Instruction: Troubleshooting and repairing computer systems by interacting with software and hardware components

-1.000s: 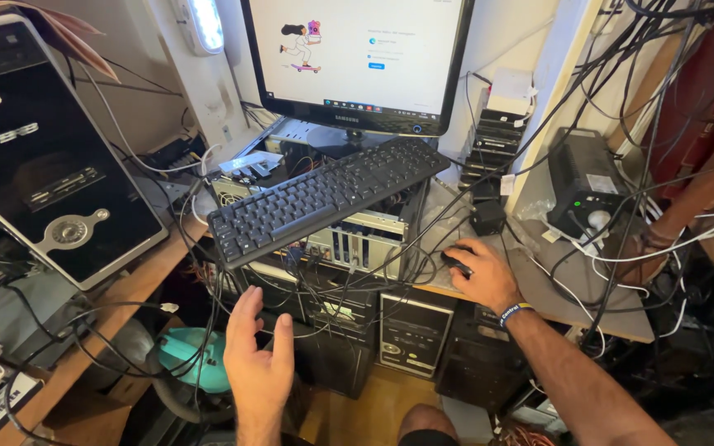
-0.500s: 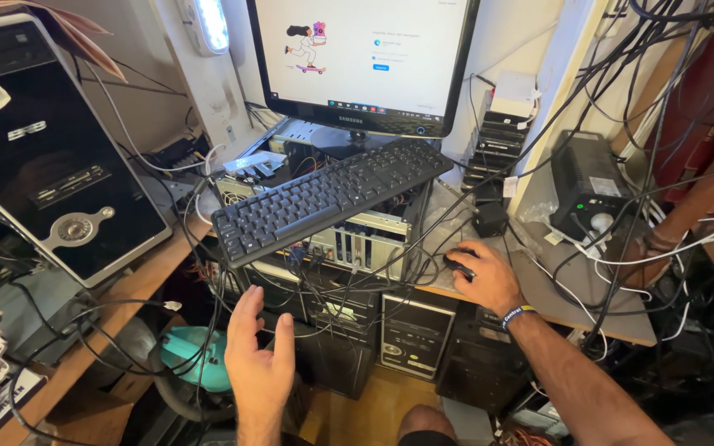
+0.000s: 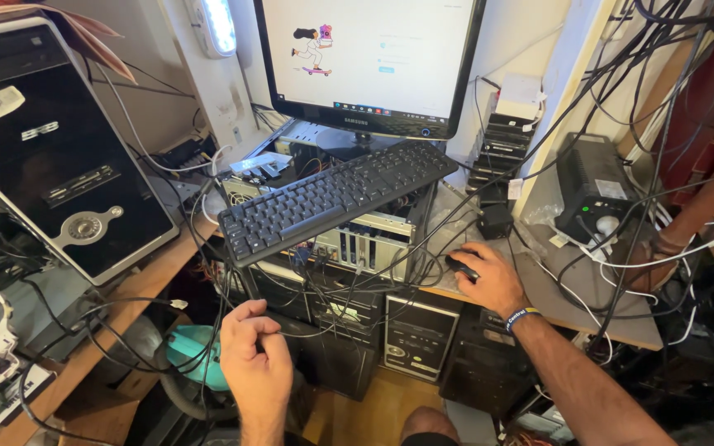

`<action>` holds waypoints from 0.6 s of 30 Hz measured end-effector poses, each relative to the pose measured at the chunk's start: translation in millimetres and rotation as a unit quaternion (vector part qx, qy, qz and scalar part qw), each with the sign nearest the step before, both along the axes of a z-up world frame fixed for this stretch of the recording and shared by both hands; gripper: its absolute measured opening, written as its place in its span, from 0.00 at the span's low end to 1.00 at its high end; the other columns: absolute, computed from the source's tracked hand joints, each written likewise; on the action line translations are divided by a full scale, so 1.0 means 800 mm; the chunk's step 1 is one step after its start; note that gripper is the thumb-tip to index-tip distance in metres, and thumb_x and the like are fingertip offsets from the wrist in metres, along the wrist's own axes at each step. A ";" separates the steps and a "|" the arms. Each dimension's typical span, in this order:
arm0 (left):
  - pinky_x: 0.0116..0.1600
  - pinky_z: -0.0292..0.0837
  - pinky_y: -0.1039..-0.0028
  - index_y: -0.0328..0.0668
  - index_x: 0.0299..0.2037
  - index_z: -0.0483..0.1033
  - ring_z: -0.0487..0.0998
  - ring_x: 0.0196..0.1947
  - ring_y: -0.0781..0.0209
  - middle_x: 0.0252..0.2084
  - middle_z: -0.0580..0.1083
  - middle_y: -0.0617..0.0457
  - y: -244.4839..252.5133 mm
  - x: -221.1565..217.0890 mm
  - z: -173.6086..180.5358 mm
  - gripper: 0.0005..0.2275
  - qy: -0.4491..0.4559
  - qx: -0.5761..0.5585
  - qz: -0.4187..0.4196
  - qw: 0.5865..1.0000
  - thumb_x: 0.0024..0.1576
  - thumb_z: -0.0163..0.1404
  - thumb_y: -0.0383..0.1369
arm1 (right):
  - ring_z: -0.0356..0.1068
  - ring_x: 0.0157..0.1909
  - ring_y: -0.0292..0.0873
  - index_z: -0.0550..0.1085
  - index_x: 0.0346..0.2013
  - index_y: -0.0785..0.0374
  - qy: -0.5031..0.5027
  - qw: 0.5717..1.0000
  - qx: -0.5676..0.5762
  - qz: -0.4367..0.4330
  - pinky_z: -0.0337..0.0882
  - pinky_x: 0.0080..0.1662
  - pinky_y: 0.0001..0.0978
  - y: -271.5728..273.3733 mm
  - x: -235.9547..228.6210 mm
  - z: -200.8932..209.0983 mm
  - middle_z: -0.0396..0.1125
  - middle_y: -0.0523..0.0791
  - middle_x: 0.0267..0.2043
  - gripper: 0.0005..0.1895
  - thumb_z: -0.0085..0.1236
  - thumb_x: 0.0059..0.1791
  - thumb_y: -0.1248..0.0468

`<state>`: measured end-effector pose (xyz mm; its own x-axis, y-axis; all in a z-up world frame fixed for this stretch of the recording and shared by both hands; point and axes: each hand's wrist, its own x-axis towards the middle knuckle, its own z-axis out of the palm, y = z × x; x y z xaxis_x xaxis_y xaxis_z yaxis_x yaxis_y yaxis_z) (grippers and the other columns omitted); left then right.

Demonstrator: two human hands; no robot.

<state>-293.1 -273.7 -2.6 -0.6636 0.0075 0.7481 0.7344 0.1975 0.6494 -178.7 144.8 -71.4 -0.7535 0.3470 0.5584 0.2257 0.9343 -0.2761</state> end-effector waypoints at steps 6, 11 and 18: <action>0.59 0.68 0.65 0.43 0.29 0.73 0.76 0.53 0.52 0.46 0.76 0.44 -0.001 -0.001 0.000 0.08 0.009 0.005 -0.006 1.000 0.50 0.42 0.20 | 0.70 0.57 0.49 0.81 0.51 0.48 0.014 1.000 0.013 0.008 0.73 0.56 0.46 0.001 0.000 -0.001 0.68 0.41 0.61 0.20 0.57 0.44 0.61; 0.56 0.70 0.69 0.35 0.53 0.75 0.74 0.46 0.55 0.51 0.75 0.47 -0.001 0.008 0.016 0.19 0.034 0.017 -0.027 0.999 0.51 0.42 0.19 | 0.70 0.58 0.49 0.81 0.53 0.47 0.000 1.000 -0.002 0.001 0.72 0.56 0.46 -0.001 0.001 0.001 0.68 0.40 0.62 0.21 0.56 0.45 0.61; 0.57 0.77 0.69 0.33 0.77 0.41 0.81 0.51 0.53 0.55 0.77 0.40 0.001 0.015 0.013 0.40 -0.036 0.065 -0.095 0.993 0.57 0.54 0.27 | 0.71 0.56 0.49 0.81 0.51 0.50 0.015 1.000 0.020 0.016 0.71 0.58 0.45 0.004 -0.002 -0.004 0.69 0.42 0.60 0.21 0.57 0.43 0.62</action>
